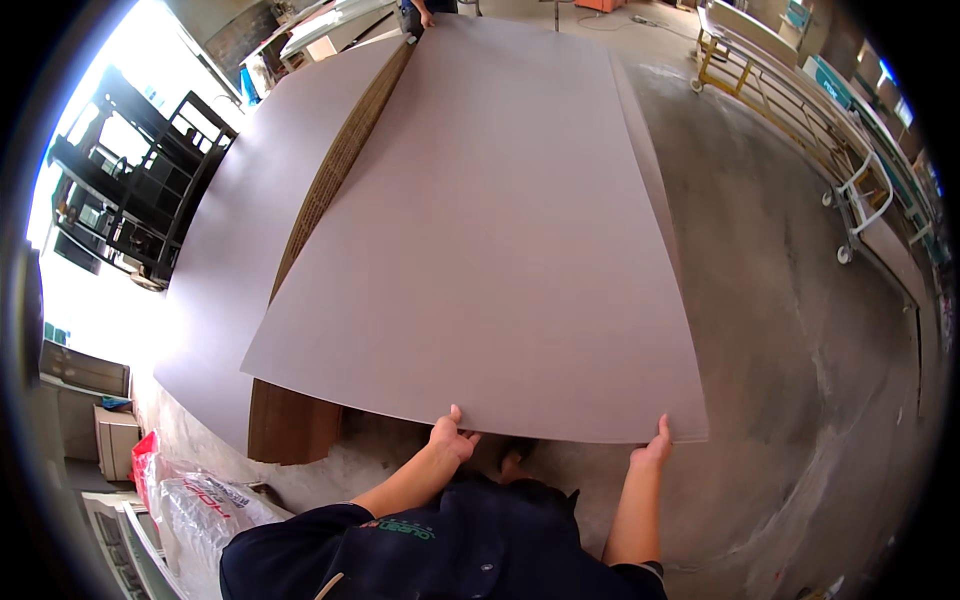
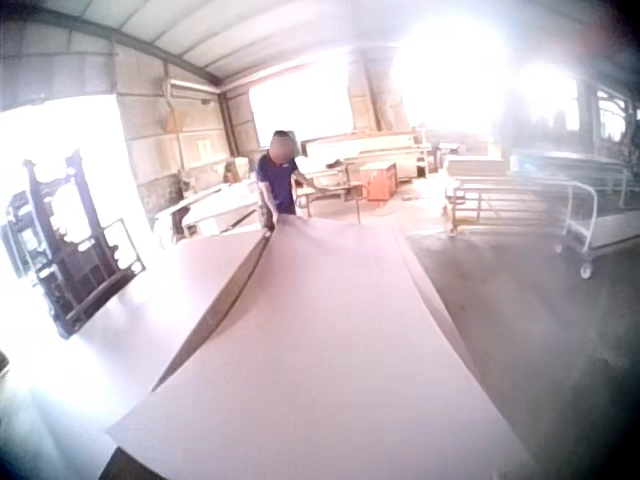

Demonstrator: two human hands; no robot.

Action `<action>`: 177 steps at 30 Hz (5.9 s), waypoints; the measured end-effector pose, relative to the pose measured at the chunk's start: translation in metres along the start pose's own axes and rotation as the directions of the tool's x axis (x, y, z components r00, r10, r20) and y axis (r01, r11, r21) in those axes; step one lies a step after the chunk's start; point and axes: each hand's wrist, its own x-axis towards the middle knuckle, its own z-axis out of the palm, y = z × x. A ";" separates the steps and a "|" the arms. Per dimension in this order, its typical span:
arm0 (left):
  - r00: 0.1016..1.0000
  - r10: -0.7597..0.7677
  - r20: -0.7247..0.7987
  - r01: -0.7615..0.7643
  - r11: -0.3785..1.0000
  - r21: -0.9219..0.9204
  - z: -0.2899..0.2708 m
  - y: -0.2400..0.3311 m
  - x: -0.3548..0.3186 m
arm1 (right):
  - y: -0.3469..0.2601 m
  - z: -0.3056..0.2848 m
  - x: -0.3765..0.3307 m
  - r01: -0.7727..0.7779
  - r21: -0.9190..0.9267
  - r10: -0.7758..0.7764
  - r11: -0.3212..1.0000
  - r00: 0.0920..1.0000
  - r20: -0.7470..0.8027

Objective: The person picks up large flat boards from a stack and places them onto a hand truck. They then push the hand truck carrying the boards across the warehouse floor and out the door into an outdoor area.

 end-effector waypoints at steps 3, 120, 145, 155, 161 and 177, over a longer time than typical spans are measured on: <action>0.998 -0.047 -0.046 0.047 0.999 -0.012 -0.006 -0.006 0.017 | 0.002 -0.003 -0.001 0.035 -0.059 -0.038 0.998 0.998 -0.050; 0.443 0.704 -0.555 -0.433 0.710 0.556 -0.635 0.512 0.141 | 0.330 0.090 -0.279 0.294 -0.947 0.544 -0.128 0.819 0.181; 0.679 0.436 -0.591 -0.369 0.898 0.239 -0.620 0.611 0.143 | 0.319 0.097 -0.333 0.223 -0.970 0.269 -0.093 0.944 0.191; 0.625 0.554 -0.550 -0.230 0.804 0.548 -0.688 0.629 0.176 | 0.319 0.118 -0.352 0.334 -0.941 0.280 -0.060 0.910 0.305; 0.777 0.583 -0.237 -0.508 0.804 0.310 -0.695 0.617 0.180 | 0.285 0.069 -0.350 0.232 -0.963 0.203 -0.134 0.958 0.202; 0.758 0.584 -0.289 -0.402 0.768 0.499 -0.668 0.565 0.125 | 0.375 0.174 -0.312 0.573 -0.818 0.500 -0.054 0.725 0.474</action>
